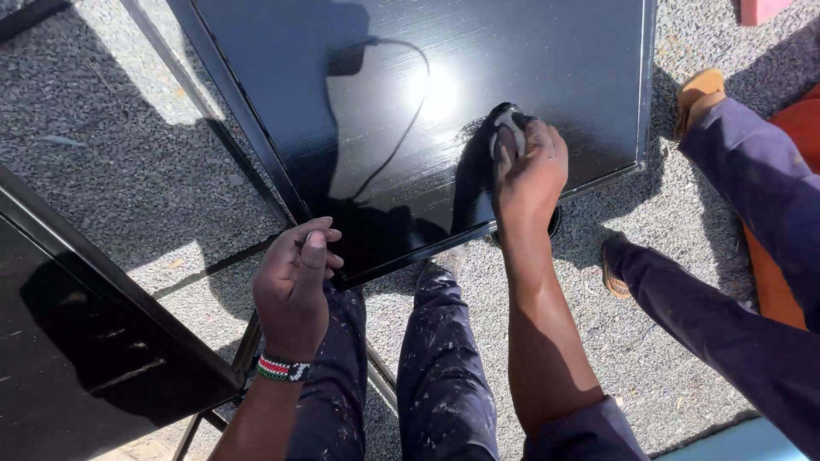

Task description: The person holds a paint bucket and uses a white cloth to apply black paint to a metal table. They repeatedly dip the cloth into the bucket and wipe the paint onto the table's surface.

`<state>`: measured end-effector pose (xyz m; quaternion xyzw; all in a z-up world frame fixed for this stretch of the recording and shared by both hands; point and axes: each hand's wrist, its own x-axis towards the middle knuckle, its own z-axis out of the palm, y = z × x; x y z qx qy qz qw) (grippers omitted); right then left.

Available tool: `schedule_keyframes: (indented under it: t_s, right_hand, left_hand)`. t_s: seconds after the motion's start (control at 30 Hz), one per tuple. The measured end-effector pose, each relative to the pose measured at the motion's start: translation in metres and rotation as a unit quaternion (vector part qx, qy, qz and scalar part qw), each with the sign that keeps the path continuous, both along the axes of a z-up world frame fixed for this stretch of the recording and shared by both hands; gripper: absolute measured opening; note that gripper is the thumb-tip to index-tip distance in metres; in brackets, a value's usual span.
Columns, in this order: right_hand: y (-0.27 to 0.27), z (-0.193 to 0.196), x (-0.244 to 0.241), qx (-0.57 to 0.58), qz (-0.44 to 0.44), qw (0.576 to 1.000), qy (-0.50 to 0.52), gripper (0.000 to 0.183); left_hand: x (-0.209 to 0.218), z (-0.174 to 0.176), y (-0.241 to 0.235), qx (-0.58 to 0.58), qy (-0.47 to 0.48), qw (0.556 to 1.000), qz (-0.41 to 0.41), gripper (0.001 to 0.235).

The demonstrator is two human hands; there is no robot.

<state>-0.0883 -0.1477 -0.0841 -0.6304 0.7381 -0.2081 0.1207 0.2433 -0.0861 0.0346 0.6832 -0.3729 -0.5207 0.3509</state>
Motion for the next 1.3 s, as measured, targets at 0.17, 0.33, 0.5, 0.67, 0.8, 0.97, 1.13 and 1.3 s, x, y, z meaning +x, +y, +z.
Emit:
schedule_keyframes:
  t_s: [0.17, 0.33, 0.5, 0.67, 0.8, 0.97, 1.13, 1.3]
  right_hand:
    - [0.025, 0.003, 0.102, 0.092, -0.040, 0.991, -0.084, 0.030]
    - [0.018, -0.006, 0.084, 0.065, 0.045, 0.997, 0.025, 0.027]
    - [-0.057, 0.018, -0.179, 0.087, -0.058, 0.994, -0.017, 0.014]
    - [-0.072, 0.047, -0.214, 0.045, -0.021, 0.993, -0.108, 0.010]
    - [-0.024, 0.025, -0.044, 0.127, -0.066, 0.965, -0.220, 0.021]
    - [0.040, 0.027, 0.207, 0.071, 0.009, 0.981, -0.178, 0.033]
    - [0.049, 0.040, 0.269, 0.105, 0.136, 0.976, -0.131, 0.035]
    - [-0.008, 0.012, 0.015, 0.163, 0.016, 0.986, 0.020, 0.016]
  left_hand:
    - [-0.004, 0.006, -0.021, -0.026, -0.008, 0.999, 0.017, 0.037]
    - [-0.028, 0.015, -0.050, -0.111, -0.060, 0.990, -0.062, 0.033]
    - [-0.031, -0.002, -0.061, -0.127, -0.074, 0.987, -0.065, 0.035]
    - [-0.018, -0.006, -0.070, -0.138, -0.126, 0.982, -0.034, 0.038]
    - [0.006, 0.008, -0.080, -0.154, -0.106, 0.982, 0.041, 0.040]
    - [0.024, 0.026, -0.088, -0.163, -0.086, 0.981, 0.063, 0.039]
    - [0.025, 0.042, -0.087, -0.179, -0.082, 0.979, 0.051, 0.043]
    - [0.009, 0.028, -0.078, -0.162, -0.062, 0.985, 0.019, 0.041]
